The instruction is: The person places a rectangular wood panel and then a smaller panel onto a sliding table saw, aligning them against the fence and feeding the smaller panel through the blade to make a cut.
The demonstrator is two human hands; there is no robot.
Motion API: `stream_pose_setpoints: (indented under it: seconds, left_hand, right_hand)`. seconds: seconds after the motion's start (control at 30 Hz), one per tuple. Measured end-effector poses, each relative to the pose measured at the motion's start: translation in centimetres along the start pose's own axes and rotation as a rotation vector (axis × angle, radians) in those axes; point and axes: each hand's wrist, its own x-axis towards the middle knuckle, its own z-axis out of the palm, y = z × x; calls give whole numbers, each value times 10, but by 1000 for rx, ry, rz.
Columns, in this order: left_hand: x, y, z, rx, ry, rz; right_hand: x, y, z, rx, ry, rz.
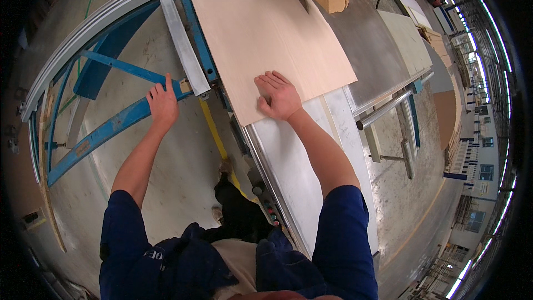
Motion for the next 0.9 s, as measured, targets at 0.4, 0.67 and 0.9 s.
stream_pose_setpoints:
  seconds: [0.4, 0.67, 0.9]
  left_hand:
    - [76, -24, 15, 1, -21, -18]
    - [136, -31, 37, 6, -19, -27]
    - [182, -29, 57, 37, -15, -4]
  right_hand:
    - [65, 31, 24, 8, 14, 22]
    - [106, 67, 48, 5, 33, 16]
    - [130, 104, 72, -2, 30, 22]
